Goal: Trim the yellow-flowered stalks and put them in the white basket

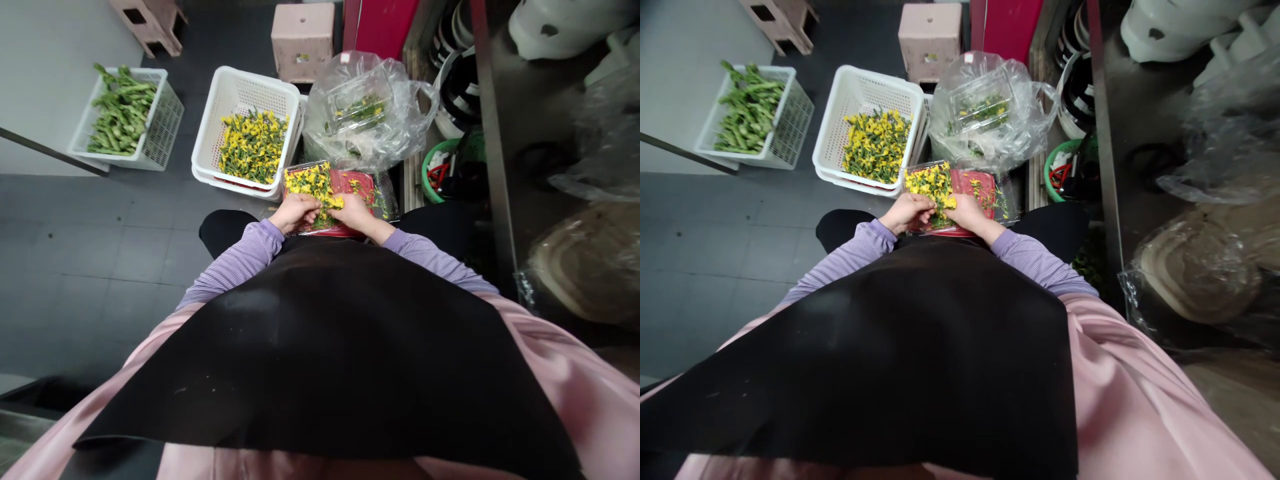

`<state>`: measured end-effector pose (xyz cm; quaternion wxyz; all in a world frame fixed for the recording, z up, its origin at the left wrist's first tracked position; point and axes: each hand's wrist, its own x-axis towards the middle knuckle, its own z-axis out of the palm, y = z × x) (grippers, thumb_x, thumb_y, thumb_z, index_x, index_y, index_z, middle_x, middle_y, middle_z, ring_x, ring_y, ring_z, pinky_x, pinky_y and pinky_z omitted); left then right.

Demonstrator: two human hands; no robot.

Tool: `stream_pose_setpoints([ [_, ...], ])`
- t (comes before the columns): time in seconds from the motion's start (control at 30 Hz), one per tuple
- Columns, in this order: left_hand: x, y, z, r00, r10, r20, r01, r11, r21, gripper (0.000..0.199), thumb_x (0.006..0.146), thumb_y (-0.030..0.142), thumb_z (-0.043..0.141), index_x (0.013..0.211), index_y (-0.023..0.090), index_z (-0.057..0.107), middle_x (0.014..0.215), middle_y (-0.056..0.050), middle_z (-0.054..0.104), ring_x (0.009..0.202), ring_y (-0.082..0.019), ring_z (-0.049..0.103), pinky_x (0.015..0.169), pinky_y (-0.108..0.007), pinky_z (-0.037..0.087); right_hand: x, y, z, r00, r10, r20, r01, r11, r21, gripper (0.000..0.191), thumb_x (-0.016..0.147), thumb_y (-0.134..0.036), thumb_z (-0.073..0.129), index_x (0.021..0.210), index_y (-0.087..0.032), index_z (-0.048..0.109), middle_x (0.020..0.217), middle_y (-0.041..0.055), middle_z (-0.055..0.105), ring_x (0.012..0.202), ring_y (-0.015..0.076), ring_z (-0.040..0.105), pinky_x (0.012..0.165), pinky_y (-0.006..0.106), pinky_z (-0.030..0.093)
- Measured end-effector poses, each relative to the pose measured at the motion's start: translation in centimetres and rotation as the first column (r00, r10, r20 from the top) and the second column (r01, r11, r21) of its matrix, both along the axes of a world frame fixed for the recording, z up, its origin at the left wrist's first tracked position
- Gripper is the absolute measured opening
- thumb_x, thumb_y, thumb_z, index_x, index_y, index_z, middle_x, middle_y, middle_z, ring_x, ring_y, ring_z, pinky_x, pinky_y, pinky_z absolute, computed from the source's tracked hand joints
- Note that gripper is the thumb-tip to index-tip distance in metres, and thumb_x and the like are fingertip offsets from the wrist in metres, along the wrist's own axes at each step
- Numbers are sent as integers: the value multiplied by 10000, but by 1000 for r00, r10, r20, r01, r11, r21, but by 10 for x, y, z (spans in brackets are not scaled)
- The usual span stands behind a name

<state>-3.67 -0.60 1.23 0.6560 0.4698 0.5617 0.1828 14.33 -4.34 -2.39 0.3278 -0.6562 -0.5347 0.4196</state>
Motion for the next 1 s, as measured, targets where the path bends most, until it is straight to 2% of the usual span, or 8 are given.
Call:
stream_pose_setpoints([
  [0.1,-7,3,-7,998,39,43,-32,988,-153,196,933,179,697,751,103,693,580,-29,653,425,-61,540,508,-192,491,7,-2,-4,984,-84,-155,81,996,-29,160,656,-136,825,753,-198,714,770,25,746,944,262,722,1001,411,526],
  [0.23,-11,4,-13,998,43,48,-24,940,-341,354,1024,370,592,798,116,692,572,-87,669,478,-141,630,544,-245,566,8,-7,-7,859,-180,-479,132,982,-132,189,693,-187,804,872,-172,745,873,33,782,872,205,724,971,384,555],
  [0.33,-10,5,-9,982,66,174,15,903,-429,279,1027,210,500,904,76,711,713,-158,748,659,-184,744,696,-276,637,2,-9,-4,851,-172,-495,102,981,-164,188,661,-134,792,841,-166,750,843,22,778,830,191,715,942,363,561],
  [0.43,-11,5,-5,965,63,256,55,902,-429,258,922,-20,451,938,26,704,846,-201,779,821,-185,793,823,-263,641,-4,-8,0,892,-99,-442,49,991,-123,164,654,-97,754,801,-168,756,810,1,770,821,188,710,939,360,555],
  [0.53,-12,4,-7,958,20,286,96,918,-385,228,837,-110,515,893,30,686,835,-171,773,813,-162,793,831,-231,630,-7,-7,6,930,13,-367,-30,999,-41,181,655,-86,748,802,-187,780,854,0,786,876,204,720,958,359,543],
  [0.7,-6,-2,-7,953,-30,302,154,906,-395,213,792,-92,536,831,92,637,725,-73,740,762,-136,763,807,-270,633,-12,-6,14,987,148,-56,-145,988,54,202,678,-82,799,827,-217,806,926,35,798,990,267,735,977,374,515],
  [0.83,6,-3,-3,958,17,288,121,882,-455,244,740,-73,507,843,109,635,769,-94,754,757,-152,755,818,-304,621,-12,-6,16,939,225,261,-255,963,90,305,742,-126,798,1028,-230,810,1109,84,794,1095,326,712,979,411,500],
  [1.0,10,4,-2,954,39,298,112,874,-472,176,697,-6,565,794,136,602,738,-75,719,682,-169,715,761,-343,616,-5,-8,13,893,291,342,-335,939,76,305,775,-152,788,1062,-251,808,1151,72,787,1097,319,705,948,390,504],
])
